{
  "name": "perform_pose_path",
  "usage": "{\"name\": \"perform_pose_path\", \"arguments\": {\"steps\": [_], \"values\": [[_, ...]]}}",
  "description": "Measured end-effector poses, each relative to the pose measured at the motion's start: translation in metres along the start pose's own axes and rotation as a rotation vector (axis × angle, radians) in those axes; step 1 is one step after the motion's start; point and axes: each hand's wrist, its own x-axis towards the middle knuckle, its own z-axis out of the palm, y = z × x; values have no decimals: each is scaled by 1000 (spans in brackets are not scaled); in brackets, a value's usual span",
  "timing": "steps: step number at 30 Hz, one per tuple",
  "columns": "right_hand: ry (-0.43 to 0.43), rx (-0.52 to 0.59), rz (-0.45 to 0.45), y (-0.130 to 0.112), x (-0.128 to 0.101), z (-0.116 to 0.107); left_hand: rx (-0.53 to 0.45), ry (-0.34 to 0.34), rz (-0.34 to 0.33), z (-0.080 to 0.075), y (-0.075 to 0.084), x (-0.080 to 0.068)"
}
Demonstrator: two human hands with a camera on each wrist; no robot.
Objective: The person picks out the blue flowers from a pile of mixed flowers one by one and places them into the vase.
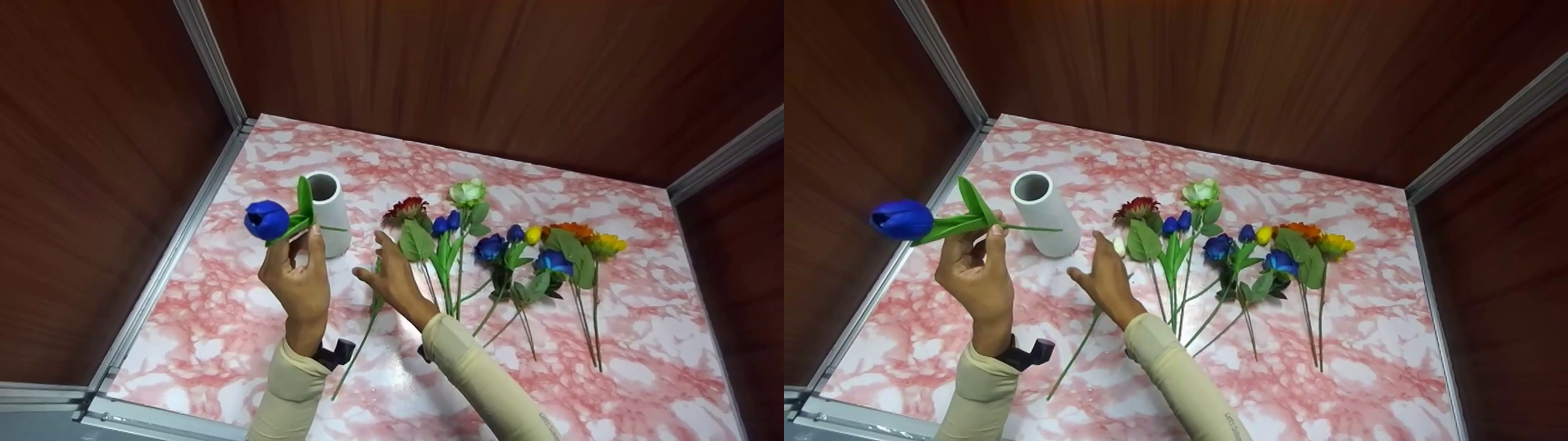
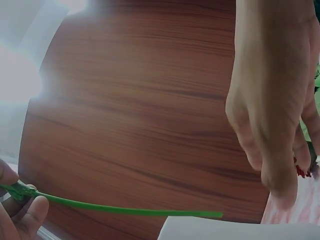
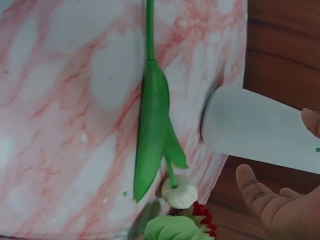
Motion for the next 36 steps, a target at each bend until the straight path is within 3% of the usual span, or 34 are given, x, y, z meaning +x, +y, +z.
{"name": "perform_pose_path", "arguments": {"steps": [7,13,29,36], "values": [[-3,-79,10,-12,25,13,47,21,36,-1,4,7],[4,-146,-6,-20,45,23,15,41,59,0,8,9],[64,-28,-129,-30,71,36,-116,88,78,4,16,17],[109,-82,-170,-33,76,42,-121,126,95,4,11,21]]}}
